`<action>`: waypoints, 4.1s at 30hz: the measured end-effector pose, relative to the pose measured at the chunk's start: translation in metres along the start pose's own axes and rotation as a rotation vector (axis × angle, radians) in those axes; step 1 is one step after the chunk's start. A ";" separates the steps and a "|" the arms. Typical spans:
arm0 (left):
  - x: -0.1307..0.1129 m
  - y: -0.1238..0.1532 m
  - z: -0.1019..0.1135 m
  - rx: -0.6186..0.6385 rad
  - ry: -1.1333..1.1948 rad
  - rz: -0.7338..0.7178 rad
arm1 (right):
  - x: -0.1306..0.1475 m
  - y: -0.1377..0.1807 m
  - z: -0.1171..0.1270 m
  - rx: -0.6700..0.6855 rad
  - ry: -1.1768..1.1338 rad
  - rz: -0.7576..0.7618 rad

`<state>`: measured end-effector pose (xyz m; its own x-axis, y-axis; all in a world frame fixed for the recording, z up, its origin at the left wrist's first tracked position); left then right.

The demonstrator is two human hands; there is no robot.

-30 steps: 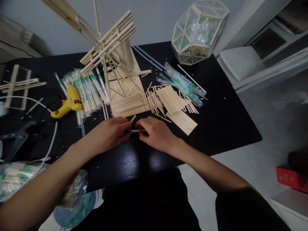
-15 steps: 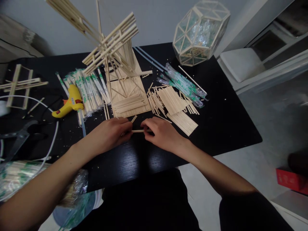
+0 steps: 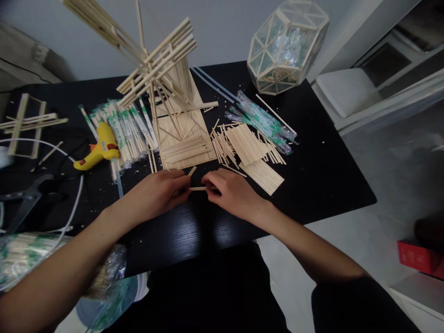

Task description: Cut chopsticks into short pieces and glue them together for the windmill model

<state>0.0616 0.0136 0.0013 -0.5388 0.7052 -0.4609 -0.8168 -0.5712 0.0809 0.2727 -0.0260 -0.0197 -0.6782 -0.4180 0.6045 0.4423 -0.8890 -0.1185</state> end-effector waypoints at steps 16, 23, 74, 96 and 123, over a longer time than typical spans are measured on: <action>-0.013 -0.008 -0.005 -0.048 0.009 -0.010 | 0.001 0.000 0.000 0.008 -0.034 -0.037; -0.012 -0.008 -0.006 -0.029 0.025 -0.002 | -0.001 0.001 -0.002 0.006 -0.013 -0.032; -0.010 -0.007 -0.007 -0.063 0.030 -0.017 | 0.000 0.001 -0.006 -0.045 0.014 0.001; -0.013 -0.008 -0.005 -0.054 0.033 -0.006 | 0.001 0.001 -0.005 -0.053 0.042 0.006; -0.012 -0.007 -0.005 -0.060 0.014 -0.005 | 0.001 0.001 -0.004 -0.050 0.057 0.003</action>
<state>0.0756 0.0067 0.0016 -0.5317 0.7020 -0.4738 -0.8053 -0.5923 0.0261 0.2700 -0.0281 -0.0228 -0.7097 -0.4291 0.5588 0.4151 -0.8955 -0.1604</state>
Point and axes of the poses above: each hand's wrist, its own y-axis away from the middle knuckle, its own z-axis out of the back of the hand, x = y × z, the point moved 2 cm from there along -y, towards the middle knuckle, and after that the axes turned 5 degrees about y, right-handed, at the moved point
